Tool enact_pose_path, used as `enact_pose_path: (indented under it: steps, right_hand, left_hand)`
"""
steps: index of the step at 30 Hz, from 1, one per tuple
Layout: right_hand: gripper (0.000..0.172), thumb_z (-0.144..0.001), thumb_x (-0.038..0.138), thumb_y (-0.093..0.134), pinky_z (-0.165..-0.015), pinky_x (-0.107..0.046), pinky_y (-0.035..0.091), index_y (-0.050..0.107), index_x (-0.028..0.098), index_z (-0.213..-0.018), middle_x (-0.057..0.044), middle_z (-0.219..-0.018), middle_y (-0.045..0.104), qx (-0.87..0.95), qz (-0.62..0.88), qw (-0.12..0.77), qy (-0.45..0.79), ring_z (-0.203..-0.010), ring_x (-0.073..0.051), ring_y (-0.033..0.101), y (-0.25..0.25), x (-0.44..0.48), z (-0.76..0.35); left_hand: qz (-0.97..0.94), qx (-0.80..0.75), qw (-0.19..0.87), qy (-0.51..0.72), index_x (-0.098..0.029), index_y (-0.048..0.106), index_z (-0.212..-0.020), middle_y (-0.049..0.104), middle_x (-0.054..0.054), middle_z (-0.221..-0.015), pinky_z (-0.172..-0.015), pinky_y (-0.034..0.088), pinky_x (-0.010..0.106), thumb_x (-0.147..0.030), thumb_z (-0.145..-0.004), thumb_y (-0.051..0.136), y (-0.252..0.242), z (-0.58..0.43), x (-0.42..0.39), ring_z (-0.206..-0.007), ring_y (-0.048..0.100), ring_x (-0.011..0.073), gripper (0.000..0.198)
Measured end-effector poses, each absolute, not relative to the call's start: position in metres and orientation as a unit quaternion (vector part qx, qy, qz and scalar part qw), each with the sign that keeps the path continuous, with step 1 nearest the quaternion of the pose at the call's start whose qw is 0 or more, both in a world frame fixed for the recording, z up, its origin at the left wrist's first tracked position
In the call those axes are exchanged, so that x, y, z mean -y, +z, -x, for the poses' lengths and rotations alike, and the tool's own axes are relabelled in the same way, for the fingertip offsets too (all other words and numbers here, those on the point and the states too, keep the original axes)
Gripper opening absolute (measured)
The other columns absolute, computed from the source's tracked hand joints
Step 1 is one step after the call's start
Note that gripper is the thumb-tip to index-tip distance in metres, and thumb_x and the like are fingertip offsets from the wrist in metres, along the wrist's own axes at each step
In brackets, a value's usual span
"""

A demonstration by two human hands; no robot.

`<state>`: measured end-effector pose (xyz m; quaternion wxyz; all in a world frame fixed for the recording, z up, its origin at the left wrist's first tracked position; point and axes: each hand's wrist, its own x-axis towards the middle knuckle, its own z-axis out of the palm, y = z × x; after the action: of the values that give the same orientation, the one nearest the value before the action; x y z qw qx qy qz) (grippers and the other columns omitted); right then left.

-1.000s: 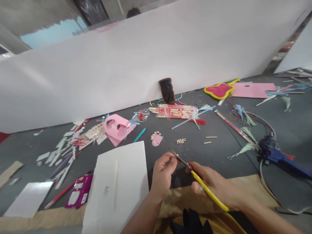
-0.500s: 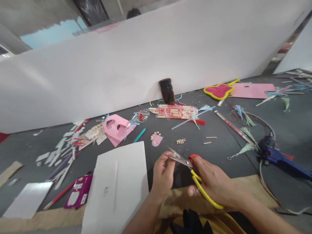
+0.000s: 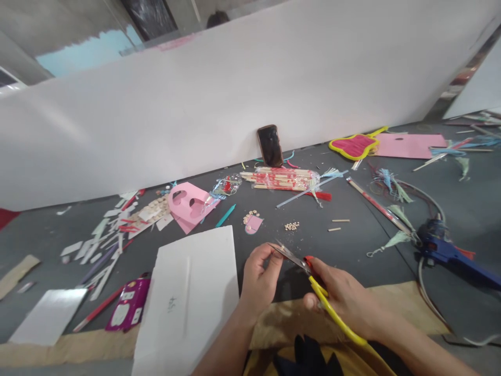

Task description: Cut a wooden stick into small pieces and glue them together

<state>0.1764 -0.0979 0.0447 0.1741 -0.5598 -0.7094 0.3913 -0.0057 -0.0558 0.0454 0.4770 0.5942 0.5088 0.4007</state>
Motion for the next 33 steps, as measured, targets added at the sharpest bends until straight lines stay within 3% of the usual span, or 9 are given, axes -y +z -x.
enact_pose_path:
  steps: [17, 25, 33]
  right_hand:
    - [0.037, -0.088, 0.057, 0.044, -0.055, -0.027, 0.038, 0.053, 0.021, -0.091, -0.002, -0.07, 0.062, 0.699, 0.55, 0.181, 0.418, -0.059, -0.016, 0.052, 0.044, 0.097, -0.174]
    - [0.042, -0.084, 0.06, 0.047, -0.06, -0.03, 0.041, 0.047, 0.021, -0.099, -0.006, -0.08, 0.063, 0.747, 0.57, 0.18, 0.29, -0.066, -0.021, 0.06, 0.034, 0.097, -0.179]
    - [0.034, -0.086, 0.054, 0.049, -0.058, -0.029, 0.04, 0.042, 0.021, -0.094, -0.005, -0.077, 0.061, 0.773, 0.546, 0.139, 0.291, -0.063, -0.02, 0.058, 0.039, 0.094, -0.18]
  left_hand:
    - [-0.586, -0.481, 0.516, 0.4, -0.017, 0.062, -0.073, 0.06, 0.002, -0.074, -0.071, 0.04, 0.025, -0.039, -0.09, 0.049, 0.048, 0.005, 0.056, -0.075, 0.053, 0.0164, 0.031]
    - [-0.575, -0.485, 0.519, 0.405, -0.016, 0.064, -0.074, 0.064, 0.005, -0.08, -0.077, 0.042, 0.027, -0.036, -0.09, 0.05, 0.044, 0.005, 0.057, -0.081, 0.057, 0.0182, 0.029]
    - [-0.519, -0.407, 0.638, 0.398, -0.016, 0.061, -0.067, 0.062, 0.002, -0.07, -0.075, 0.042, 0.027, -0.032, -0.089, 0.051, 0.045, 0.006, 0.053, -0.073, 0.058, 0.0162, 0.029]
